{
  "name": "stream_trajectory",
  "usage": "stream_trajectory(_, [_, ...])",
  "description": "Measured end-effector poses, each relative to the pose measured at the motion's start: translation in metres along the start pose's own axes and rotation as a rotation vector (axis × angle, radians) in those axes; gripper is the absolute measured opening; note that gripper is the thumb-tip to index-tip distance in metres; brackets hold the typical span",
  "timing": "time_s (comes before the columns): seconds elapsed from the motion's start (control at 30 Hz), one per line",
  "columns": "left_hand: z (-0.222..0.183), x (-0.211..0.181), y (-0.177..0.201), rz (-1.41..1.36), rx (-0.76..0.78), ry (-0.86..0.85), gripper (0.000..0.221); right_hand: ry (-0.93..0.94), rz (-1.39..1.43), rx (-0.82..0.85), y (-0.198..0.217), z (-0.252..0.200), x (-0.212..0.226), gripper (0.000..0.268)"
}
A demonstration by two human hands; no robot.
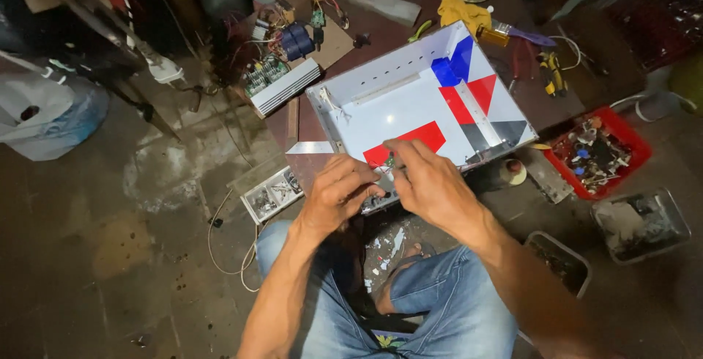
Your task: Attaching a small electronic component to a metal enclosure using hands and a small tool.
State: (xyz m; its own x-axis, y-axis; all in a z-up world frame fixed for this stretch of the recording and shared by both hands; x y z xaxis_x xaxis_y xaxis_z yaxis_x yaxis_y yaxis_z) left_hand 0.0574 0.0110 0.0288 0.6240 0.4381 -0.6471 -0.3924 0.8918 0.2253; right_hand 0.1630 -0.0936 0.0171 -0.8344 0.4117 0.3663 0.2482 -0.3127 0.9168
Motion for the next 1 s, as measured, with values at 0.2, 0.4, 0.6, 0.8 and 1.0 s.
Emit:
stream_trajectory(0.2, [-0.012, -0.009, -0.007, 0.072, -0.052, -0.104, 0.011, -0.089, 0.246, 0.23, -0.002, -0.001, 0.013, 0.041])
stream_trajectory(0.4, [-0.03, 0.017, -0.012, 0.057, -0.084, -0.125, 0.039, -0.136, 0.328, 0.214, 0.005, -0.003, 0.014, 0.046])
stream_trajectory(0.6, [-0.011, 0.021, -0.005, 0.057, -0.118, 0.209, 0.06, -0.291, 0.49, 0.056, 0.005, -0.006, -0.009, 0.017])
stream_trajectory(0.8, [-0.019, 0.045, -0.013, 0.136, -0.106, 0.394, 0.024, -0.509, 0.694, 0.037, -0.007, -0.017, -0.025, 0.011])
stream_trajectory(1.0, [-0.02, 0.023, -0.023, 0.188, -0.146, 0.314, 0.013, -0.598, 0.55, 0.079, 0.002, -0.018, -0.017, 0.012])
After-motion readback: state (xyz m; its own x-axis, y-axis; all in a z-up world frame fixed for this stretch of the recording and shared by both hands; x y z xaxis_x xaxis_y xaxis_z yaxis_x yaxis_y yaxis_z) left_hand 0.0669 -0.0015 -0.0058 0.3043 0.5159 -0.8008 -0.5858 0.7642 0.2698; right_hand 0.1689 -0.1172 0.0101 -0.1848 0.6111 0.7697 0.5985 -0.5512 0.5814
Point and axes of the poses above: each hand's wrist, its own z-axis towards the middle knuckle, its own y-axis out of the back of the hand, x = y × z, the point moved 8 cm from there along z, towards the middle knuckle, and after that the axes turned 14 degrees about -z, right-handed, at the moved point
